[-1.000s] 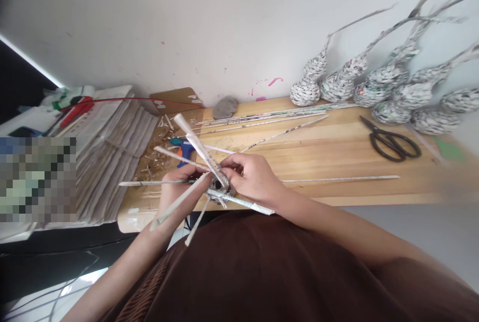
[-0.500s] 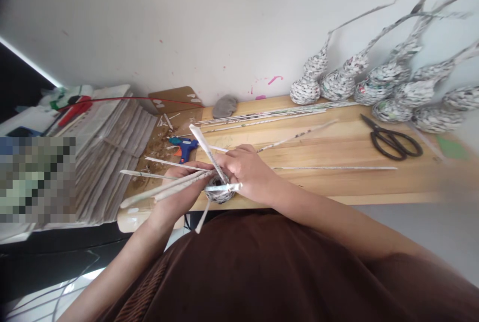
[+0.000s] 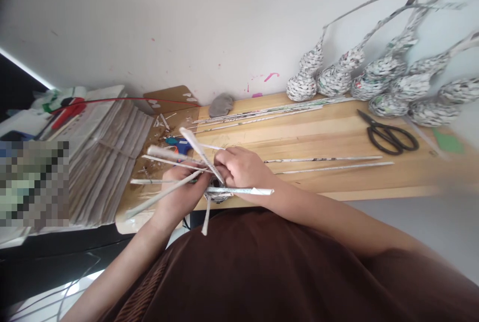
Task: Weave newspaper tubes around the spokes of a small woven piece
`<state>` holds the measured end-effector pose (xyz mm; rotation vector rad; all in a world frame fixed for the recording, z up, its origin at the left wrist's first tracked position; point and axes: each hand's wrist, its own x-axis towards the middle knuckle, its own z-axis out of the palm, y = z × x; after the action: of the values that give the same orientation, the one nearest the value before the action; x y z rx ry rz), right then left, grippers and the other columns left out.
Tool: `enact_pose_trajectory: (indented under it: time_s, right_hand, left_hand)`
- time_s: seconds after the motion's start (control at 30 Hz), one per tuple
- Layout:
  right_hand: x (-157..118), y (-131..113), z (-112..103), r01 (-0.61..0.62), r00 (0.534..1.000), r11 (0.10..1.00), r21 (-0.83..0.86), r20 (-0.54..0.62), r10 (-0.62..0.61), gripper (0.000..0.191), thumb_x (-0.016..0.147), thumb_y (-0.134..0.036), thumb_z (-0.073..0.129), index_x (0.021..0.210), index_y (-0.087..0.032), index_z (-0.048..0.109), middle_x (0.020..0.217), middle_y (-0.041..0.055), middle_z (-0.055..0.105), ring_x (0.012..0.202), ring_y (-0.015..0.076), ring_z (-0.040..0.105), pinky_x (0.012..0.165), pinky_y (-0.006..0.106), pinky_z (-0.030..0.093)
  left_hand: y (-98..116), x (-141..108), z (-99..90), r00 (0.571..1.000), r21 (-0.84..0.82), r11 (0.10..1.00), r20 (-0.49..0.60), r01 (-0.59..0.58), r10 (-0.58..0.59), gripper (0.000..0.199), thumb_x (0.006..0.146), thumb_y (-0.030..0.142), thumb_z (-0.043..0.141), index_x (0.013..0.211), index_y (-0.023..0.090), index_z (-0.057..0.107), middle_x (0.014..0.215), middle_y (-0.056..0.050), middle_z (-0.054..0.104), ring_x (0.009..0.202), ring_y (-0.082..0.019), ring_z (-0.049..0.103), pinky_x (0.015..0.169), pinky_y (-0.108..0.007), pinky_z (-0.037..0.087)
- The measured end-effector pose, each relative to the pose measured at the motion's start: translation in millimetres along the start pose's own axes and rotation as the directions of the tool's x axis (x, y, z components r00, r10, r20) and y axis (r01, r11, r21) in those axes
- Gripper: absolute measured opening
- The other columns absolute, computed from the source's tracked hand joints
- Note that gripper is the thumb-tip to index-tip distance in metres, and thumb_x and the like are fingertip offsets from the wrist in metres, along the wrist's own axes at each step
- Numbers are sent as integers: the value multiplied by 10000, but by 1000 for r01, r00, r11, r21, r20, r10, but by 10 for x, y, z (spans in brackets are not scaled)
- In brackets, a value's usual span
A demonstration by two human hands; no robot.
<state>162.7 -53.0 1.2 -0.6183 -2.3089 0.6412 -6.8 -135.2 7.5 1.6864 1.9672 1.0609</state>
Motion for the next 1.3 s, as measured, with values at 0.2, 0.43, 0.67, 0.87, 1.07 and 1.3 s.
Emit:
enact_pose_trajectory:
  time_s: [0.2, 0.43, 0.67, 0.87, 1.07, 1.3]
  right_hand:
    - [19, 37, 48, -160, 987, 968, 194, 9, 161, 43, 849, -161, 602, 836, -195, 625, 750, -9, 665, 660, 121, 581, 642, 218, 409]
    - [48, 0, 38, -70, 998, 977, 200, 16, 68, 172, 871, -83, 547, 891, -187, 682, 861, 28, 696, 782, 141, 635, 726, 228, 439]
    - [70, 67, 71, 50, 999, 997, 65, 12, -51, 188, 961, -187, 546, 971, -201, 733, 801, 13, 614, 708, 114, 575, 667, 201, 407]
    - [115, 30, 76, 143, 990, 989, 35, -17, -143, 229, 986, -233, 524, 853, -197, 706, 698, -13, 514, 630, 108, 479, 594, 215, 347]
    - [189, -34, 33, 170, 985, 984, 61, -5, -170, 246, 1003, -224, 484, 896, -200, 704, 857, 42, 646, 760, 147, 601, 666, 253, 427]
    - [-4, -45, -112, 4, 992, 997, -78, -129, -14, 235, 950, -289, 580, 747, -197, 652, 722, 44, 696, 671, 166, 617, 659, 281, 443]
  left_hand:
    - [14, 2, -22, 999, -76, 996, -21, -48, 46, 60, 820, 213, 714, 807, 210, 773, 819, -8, 778, 769, -162, 709, 728, -236, 536]
    - [-59, 19, -14, 994, -21, 994, -35, -109, 108, 64, 794, 166, 709, 807, 198, 763, 794, -8, 767, 760, -174, 692, 760, -272, 535]
    - [-123, 54, -1, 999, -130, 990, 5, -51, 52, 79, 799, 185, 671, 807, 191, 749, 832, -23, 775, 751, -180, 696, 715, -277, 542]
    - [15, 97, -58, 998, -25, 998, -7, -61, 61, 124, 776, 145, 625, 700, 201, 706, 722, -15, 738, 687, -180, 673, 707, -293, 533]
    - [37, 106, -76, 996, 33, 996, -10, -86, 86, 155, 748, 99, 629, 733, 215, 730, 725, 0, 730, 663, -165, 660, 647, -266, 517]
    - [-89, 104, -63, 983, -20, 996, -165, -87, 82, 92, 804, 209, 679, 749, 207, 753, 769, -18, 741, 779, -180, 682, 767, -295, 534]
